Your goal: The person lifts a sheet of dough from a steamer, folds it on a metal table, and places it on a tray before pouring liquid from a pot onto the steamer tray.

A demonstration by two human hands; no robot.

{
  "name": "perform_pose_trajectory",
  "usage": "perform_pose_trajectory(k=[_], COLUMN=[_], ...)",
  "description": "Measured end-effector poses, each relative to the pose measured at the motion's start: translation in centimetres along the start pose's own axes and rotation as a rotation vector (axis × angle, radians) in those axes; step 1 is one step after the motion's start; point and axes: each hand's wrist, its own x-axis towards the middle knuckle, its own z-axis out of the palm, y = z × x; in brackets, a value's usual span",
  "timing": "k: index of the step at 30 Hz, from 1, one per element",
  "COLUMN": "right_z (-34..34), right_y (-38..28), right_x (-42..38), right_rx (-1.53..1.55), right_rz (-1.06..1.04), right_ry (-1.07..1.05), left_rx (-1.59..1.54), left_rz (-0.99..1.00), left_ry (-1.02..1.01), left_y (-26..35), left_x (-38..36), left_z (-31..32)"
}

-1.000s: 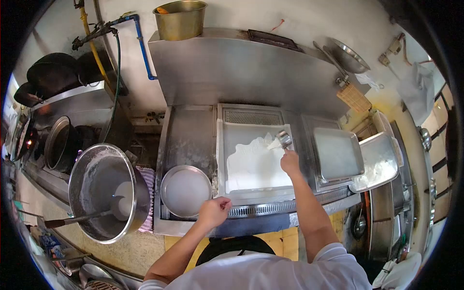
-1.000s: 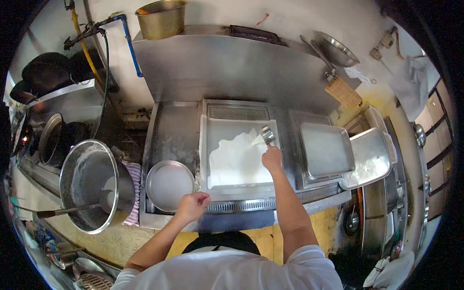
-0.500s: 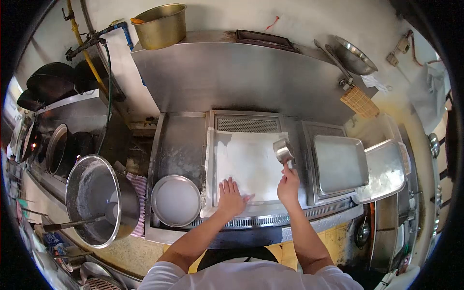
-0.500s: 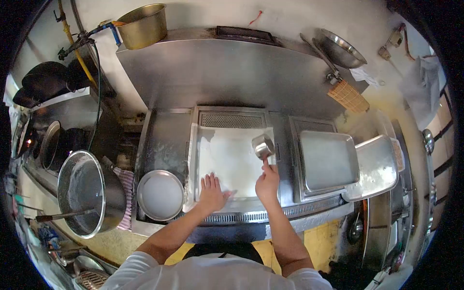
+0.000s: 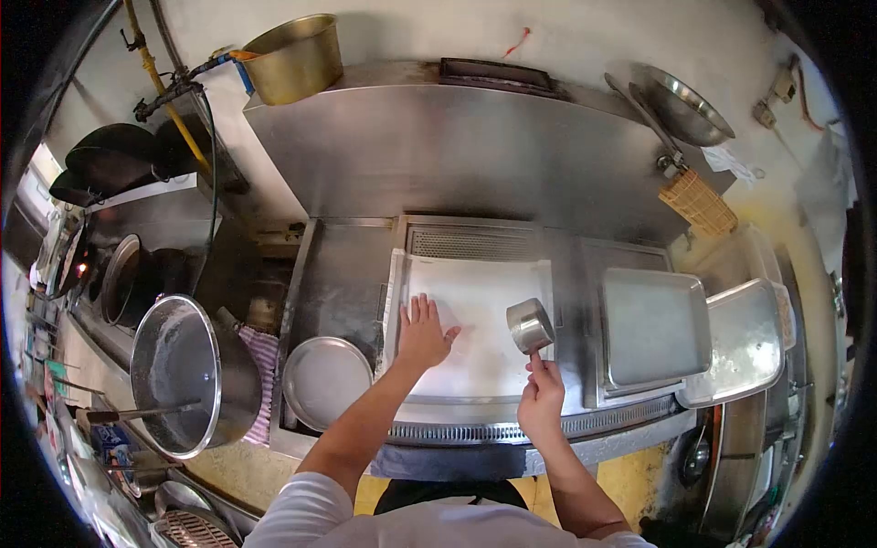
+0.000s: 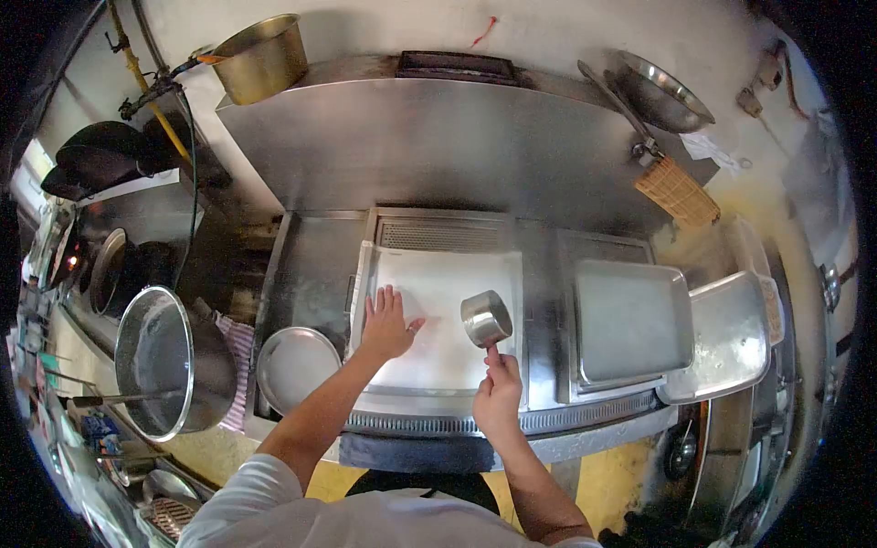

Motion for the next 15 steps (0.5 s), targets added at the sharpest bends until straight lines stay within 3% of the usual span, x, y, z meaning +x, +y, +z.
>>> perform_pose_trajectory(k=[3, 8, 11, 14, 15], right_z=[1.6, 3.7, 5.7, 9.2, 11.1], right_y=[1.5, 3.4, 1.0, -2.6, -3.0], right_x=[1.1, 0.8, -0.1, -1.7, -2.4], right_rx=[-0.093, -0.201, -0.086, 0.093, 0.163], right_rz=[-0.161, -0.07, -0.025, 0.009, 0.026], right_ry=[0.059, -0.117, -0.188, -0.295, -0.36], left_rx=[-0.176, -0.424, -0.381, 0.227, 0.185], left_rz=[-0.025, -0.155, -0.341, -0.417, -0.404], left_ry=[0.129, 0.387, 0.381, 0.189, 0.104], left_y=[-0.8, -9.0, -15.1, -19.5, -20.3], left_x=[-3.8, -10.4, -14.8, -20.0, -20.9], left_z=[-1.2, 0.6, 0.9, 4.6, 4.9])
